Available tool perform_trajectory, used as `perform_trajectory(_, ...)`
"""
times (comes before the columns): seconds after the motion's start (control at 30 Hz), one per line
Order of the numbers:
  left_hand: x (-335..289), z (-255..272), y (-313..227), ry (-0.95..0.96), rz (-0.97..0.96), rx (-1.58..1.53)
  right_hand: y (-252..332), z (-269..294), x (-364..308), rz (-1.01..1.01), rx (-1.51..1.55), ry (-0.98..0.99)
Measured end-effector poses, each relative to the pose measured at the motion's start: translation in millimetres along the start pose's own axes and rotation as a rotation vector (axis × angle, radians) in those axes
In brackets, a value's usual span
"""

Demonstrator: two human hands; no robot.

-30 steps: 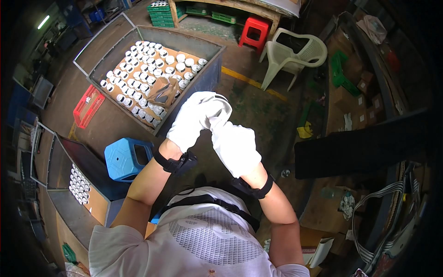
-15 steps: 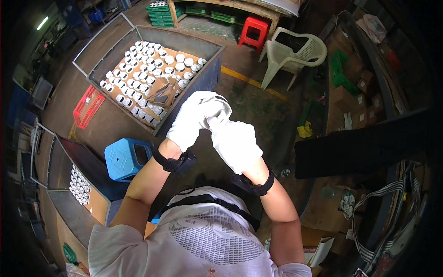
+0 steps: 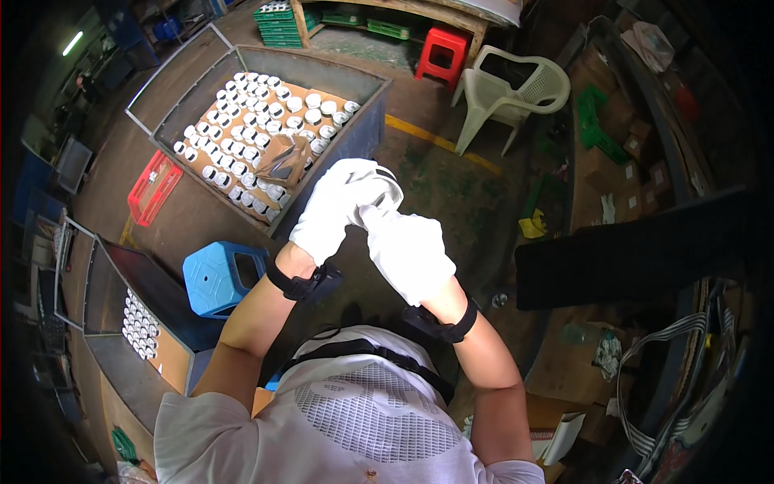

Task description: Picking up metal pistons from a crate, inspecting them, and applying a liquid with a cotton swab.

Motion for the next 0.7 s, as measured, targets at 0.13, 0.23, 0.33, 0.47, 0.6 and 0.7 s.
perform_trajectory(0.13, -3, -4, 2, 0.011, 0.05, -0.002, 3, 2, -4, 0.078, 0.103, -0.042)
perform_trajectory(0.23, -3, 3, 4, -0.006, 0.044, -0.092, 12, 0, -1, -0.001, -0.001, 0.033)
perform_trajectory(0.33, -3, 0, -4, 0.005, -0.012, 0.042, 14, -2, -3, -0.038, -0.112, 0.055)
perform_trajectory(0.47, 1, 4, 3, -0.012, -0.004, -0.042, 13, -8, -5, -0.035, -0.166, 0.062)
perform_trajectory(0.6, 0, 3, 1, 0.008, -0.024, 0.017, 5, -3, -2, -0.042, -0.023, 0.04)
perform_trajectory(0.7, 1, 3, 2, 0.016, -0.013, -0.012, 5, 0, -1, 0.008, 0.126, -0.013)
Point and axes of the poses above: each hand's wrist, its own x-axis towards the middle knuckle, its own z-axis out of the back of the hand, y = z × x, the point moved 7 cm from there along x, towards the middle knuckle, and after that the axes turned 7 degrees about z, right-handed, at the moved point
